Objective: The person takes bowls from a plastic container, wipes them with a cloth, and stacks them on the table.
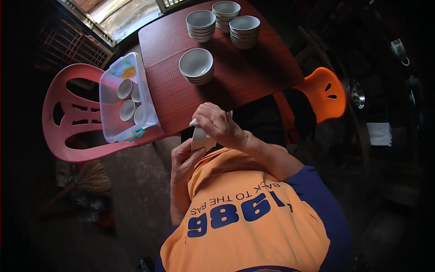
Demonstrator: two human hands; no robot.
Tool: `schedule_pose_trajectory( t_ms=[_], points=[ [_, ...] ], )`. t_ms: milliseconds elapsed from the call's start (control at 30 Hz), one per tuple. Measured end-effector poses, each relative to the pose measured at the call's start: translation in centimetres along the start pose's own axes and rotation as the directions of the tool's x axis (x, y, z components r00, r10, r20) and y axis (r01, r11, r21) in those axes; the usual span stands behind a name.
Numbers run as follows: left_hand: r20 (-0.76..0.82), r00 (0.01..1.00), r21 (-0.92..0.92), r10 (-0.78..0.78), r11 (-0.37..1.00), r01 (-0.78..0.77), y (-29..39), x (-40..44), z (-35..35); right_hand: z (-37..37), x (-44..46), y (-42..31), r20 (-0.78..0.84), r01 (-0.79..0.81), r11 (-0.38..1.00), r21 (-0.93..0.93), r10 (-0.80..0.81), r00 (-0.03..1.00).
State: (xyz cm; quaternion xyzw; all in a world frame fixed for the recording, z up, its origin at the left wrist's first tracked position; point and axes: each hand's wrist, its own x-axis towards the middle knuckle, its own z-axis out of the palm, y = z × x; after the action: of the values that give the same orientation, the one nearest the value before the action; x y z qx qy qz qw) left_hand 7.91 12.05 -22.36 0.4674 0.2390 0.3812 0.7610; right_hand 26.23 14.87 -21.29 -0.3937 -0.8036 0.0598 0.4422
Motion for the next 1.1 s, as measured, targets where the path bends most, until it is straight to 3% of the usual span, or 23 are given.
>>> schedule_pose_trajectory(
  t_ms=[33, 67, 100, 133, 167, 300, 333, 367, 400, 433, 467, 500, 600, 633, 700, 733, 833, 867, 900, 933, 967, 1067, 1100],
  points=[
    [0.013, 1.0, -0.016, 0.01, 1.0, -0.01, 0.1, -0.2, 0.0, -0.1, -0.4, 0.2, 0.194, -0.453, 0.675, 0.582, 0.425, 0.884],
    [0.026, 0.999, -0.029, 0.023, 0.999, -0.022, 0.2, -0.2, -0.1, 0.3, -0.7, 0.5, 0.19, -0.449, 0.677, 0.583, 0.423, 0.886],
    [0.032, 0.999, -0.023, 0.024, 0.999, -0.023, 0.0, -0.2, -0.3, 1.0, -1.2, 0.9, 0.383, -0.54, 0.139, 0.83, 0.561, 0.733],
    [0.037, 0.999, -0.023, 0.036, 0.999, -0.036, -0.4, 0.0, -0.6, 1.4, -1.7, 1.2, 0.617, -0.427, -0.447, 0.786, 0.533, 0.579],
    [0.04, 0.998, -0.025, 0.047, 0.999, -0.046, -0.4, 0.3, -0.5, 1.4, -1.6, 1.0, 0.644, -0.404, -0.503, 0.764, 0.561, 0.52],
    [0.062, 0.998, 0.142, -0.004, 0.99, -0.005, 0.5, 1.3, 0.1, 1.7, -1.4, 1.4, 0.53, -0.387, -0.375, 0.842, 0.708, 0.467],
    [0.059, 0.998, 0.142, -0.006, 0.99, -0.002, 0.5, 1.3, 0.5, 1.6, -1.2, 1.1, 0.367, -0.548, 0.03, 0.836, 0.712, 0.599],
    [0.014, 1.0, 0.142, -0.004, 0.99, 0.002, 0.5, 1.3, 0.9, 1.1, -0.6, 0.6, 0.237, -0.586, 0.435, 0.684, 0.627, 0.742],
    [-0.029, 1.0, 0.144, 0.0, 0.99, 0.004, 0.5, 1.3, 1.0, 0.1, 0.1, -1.0, 0.163, -0.568, 0.554, 0.608, 0.614, 0.773],
    [-0.021, 0.999, 0.085, 0.046, 0.995, -0.044, 0.2, 1.4, 0.5, 0.1, 0.3, -2.1, 0.012, -0.428, 0.832, 0.353, 0.453, 0.891],
    [-0.014, 0.996, 0.025, 0.089, 0.996, -0.089, -0.4, 1.4, -0.3, 0.4, 0.2, -3.1, -0.071, -0.231, 0.972, 0.033, 0.233, 0.97],
    [0.002, 0.993, -0.067, 0.118, 0.991, -0.117, -0.7, 1.2, -0.9, 0.7, -0.3, -3.8, -0.013, -0.13, 0.991, -0.024, 0.13, 0.991],
    [-0.05, 0.995, -0.069, 0.086, 0.994, -0.089, -0.4, 0.8, -0.6, 0.9, -0.4, -3.5, -0.048, -0.082, 0.994, -0.072, 0.078, 0.996],
    [-0.093, 0.994, -0.005, 0.057, 0.998, -0.058, -0.4, 1.0, -0.2, 0.9, -0.4, -2.6, -0.055, -0.212, 0.977, -0.012, 0.211, 0.976],
    [-0.106, 0.993, 0.068, 0.054, 0.997, -0.047, 0.1, 1.0, 0.6, 1.7, -1.1, 0.2, 0.139, -0.484, 0.697, 0.529, 0.491, 0.86],
    [-0.111, 0.991, 0.046, 0.072, 0.997, -0.067, -0.1, 0.8, 0.5, 1.9, -1.2, 2.2, 0.415, -0.642, 0.341, 0.687, 0.541, 0.731],
    [-0.145, 0.985, -0.047, 0.096, 0.994, -0.104, -0.3, 1.2, 0.9, 0.0, 0.0, -1.0, 0.294, -0.658, 0.412, 0.631, 0.657, 0.694],
    [-0.15, 0.984, -0.048, 0.093, 0.994, -0.101, -0.5, 1.2, 0.9, 0.6, 0.0, -1.5, 0.024, -0.451, 0.737, 0.503, 0.51, 0.86],
    [-0.159, 0.982, -0.093, 0.104, 0.988, -0.12, -0.6, 1.4, 0.7, 0.7, -0.3, -2.4, -0.001, -0.346, 0.913, 0.216, 0.354, 0.935],
    [-0.168, 0.979, -0.136, 0.114, 0.981, -0.138, -0.7, 1.4, 0.6, 0.8, -0.5, -3.4, 0.026, -0.185, 0.979, -0.09, 0.188, 0.982],
    [-0.117, 0.985, -0.153, 0.127, 0.978, -0.144, -0.8, 1.0, 0.3, 1.1, -0.6, -4.0, 0.01, -0.058, 0.985, -0.16, 0.061, 0.998],
    [-0.085, 0.992, -0.018, 0.094, 0.995, -0.096, -0.8, 0.4, -0.7, 0.4, -0.1, -3.1, 0.01, -0.179, 0.983, -0.042, 0.18, 0.984],
    [-0.093, 0.993, 0.035, 0.075, 0.997, -0.072, -0.1, 0.7, -0.1, 0.8, -0.1, -1.9, 0.013, -0.305, 0.915, 0.263, 0.313, 0.95]
  ],
)
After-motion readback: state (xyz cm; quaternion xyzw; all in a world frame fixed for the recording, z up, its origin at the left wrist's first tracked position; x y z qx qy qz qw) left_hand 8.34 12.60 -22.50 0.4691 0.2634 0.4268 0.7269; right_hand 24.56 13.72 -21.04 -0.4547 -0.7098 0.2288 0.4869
